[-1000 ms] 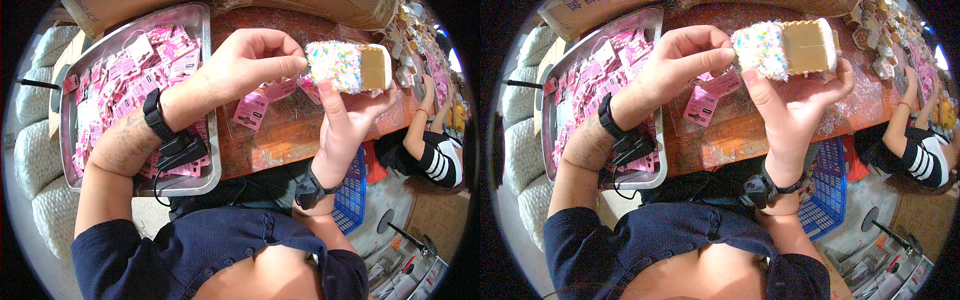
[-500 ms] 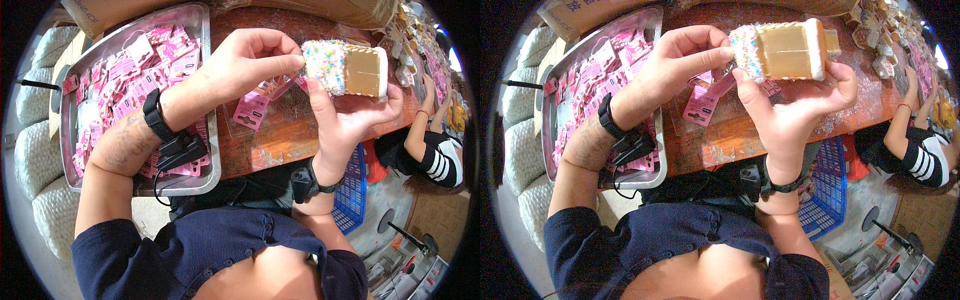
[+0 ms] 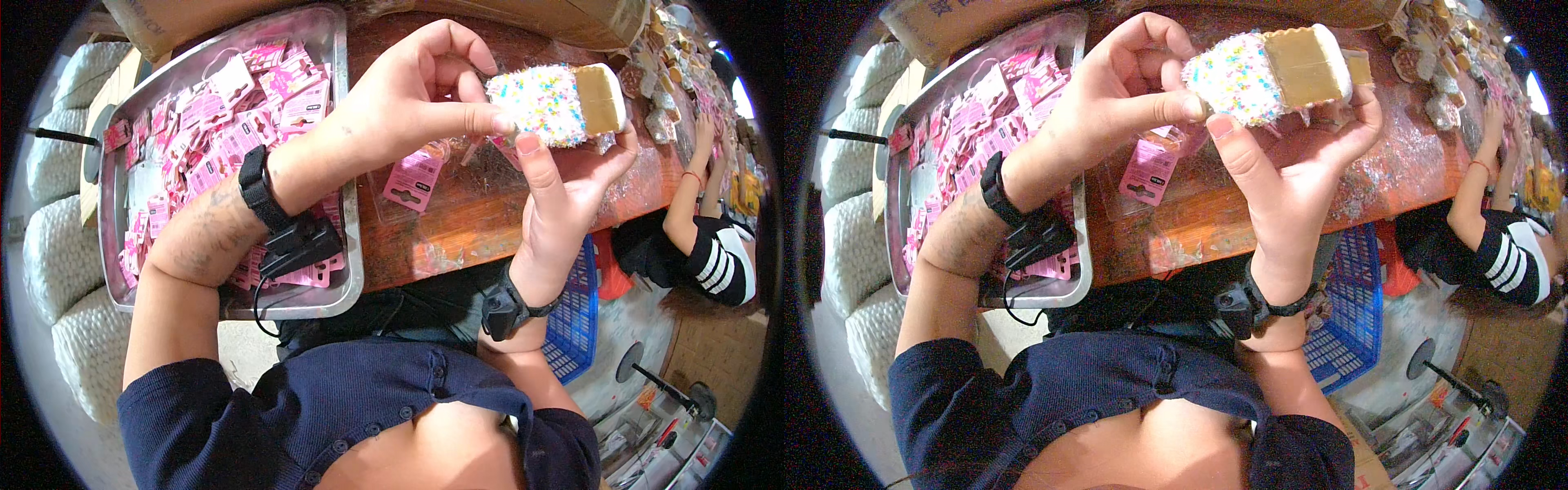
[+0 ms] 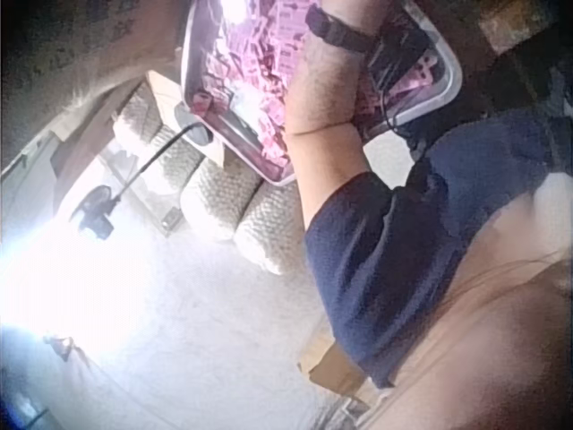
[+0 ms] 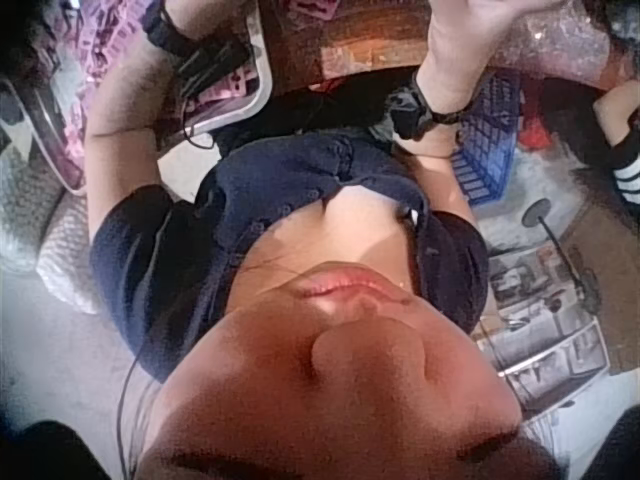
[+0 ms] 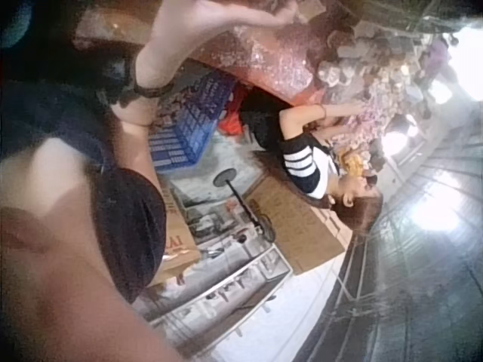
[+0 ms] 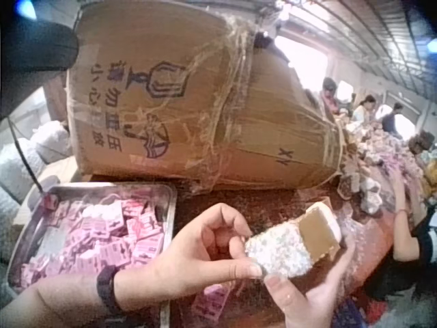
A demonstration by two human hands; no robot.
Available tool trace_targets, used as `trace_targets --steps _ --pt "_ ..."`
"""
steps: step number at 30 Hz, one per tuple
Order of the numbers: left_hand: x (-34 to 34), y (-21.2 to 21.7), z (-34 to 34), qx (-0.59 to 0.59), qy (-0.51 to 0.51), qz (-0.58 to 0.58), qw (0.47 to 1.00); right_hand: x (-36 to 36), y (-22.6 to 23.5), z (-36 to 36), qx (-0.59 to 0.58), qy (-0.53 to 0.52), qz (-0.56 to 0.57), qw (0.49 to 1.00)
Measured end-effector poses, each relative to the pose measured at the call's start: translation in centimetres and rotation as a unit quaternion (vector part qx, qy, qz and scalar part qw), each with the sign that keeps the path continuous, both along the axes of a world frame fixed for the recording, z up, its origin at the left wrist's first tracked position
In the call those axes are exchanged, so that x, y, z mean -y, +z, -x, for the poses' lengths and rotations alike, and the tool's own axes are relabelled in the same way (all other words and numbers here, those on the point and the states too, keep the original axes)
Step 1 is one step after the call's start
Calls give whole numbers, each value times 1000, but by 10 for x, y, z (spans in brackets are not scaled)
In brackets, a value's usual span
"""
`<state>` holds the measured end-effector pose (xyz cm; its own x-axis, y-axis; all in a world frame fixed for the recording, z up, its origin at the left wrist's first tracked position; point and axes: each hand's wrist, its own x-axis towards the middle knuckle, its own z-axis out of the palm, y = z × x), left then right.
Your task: Wrapping small decorated cake-shaped products in plastic and attaching product labels.
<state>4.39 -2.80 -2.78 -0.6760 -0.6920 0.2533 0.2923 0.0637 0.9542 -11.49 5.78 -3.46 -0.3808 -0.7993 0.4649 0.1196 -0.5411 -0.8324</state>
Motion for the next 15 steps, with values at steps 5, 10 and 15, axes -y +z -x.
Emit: trace_targets --steps 5,10,15 --pt "-2 -6 8 -30 31 55 998 0 -1 4 37 38 -15 998" --pt "-5 -2 7 -43 18 57 997 0 0 5 47 36 -41 997" --pt "-4 -4 8 -50 20 94 994 2 -3 9 20 29 -53 998"
